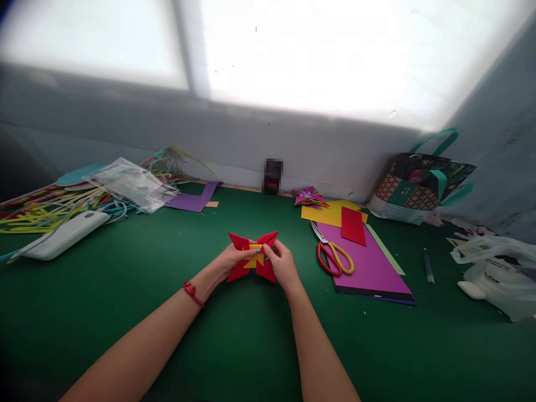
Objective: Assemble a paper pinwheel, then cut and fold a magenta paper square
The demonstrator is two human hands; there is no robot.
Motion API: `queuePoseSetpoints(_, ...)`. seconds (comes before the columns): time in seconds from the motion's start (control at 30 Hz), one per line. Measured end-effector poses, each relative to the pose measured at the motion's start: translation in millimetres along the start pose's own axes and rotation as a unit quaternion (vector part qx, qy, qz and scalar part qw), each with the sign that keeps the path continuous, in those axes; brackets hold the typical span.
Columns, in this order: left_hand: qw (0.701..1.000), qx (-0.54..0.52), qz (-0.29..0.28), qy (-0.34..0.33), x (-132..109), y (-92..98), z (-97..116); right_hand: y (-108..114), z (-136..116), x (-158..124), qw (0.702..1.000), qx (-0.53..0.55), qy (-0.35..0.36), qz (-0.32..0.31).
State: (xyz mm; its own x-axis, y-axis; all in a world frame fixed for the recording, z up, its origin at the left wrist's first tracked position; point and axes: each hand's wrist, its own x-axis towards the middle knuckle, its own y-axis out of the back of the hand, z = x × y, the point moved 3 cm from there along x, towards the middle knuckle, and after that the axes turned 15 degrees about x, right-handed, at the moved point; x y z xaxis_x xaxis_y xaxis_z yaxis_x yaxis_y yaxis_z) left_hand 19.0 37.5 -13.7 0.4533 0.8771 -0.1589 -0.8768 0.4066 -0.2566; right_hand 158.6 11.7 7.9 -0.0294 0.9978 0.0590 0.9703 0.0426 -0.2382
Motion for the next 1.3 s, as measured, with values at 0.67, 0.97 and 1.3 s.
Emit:
queuePoseSetpoints(0.67,1.000,0.008,0.006,-0.027,-3.3,1.9,8.3,-4.8,-21.5,-10.6,0.999,-0.023,-0.002,-0.044)
queuePoseSetpoints(0.97,1.000,-0.012,-0.015,-0.024,-3.8,0.5,6.0,-6.5,-17.9,-11.8,0.996,0.019,-0.018,-0.087)
queuePoseSetpoints(1.3,0.999,0.012,-0.018,-0.027,-4.5,0.6,8.9,-4.0,-15.4,-11.6,0.994,-0.013,-0.003,-0.108)
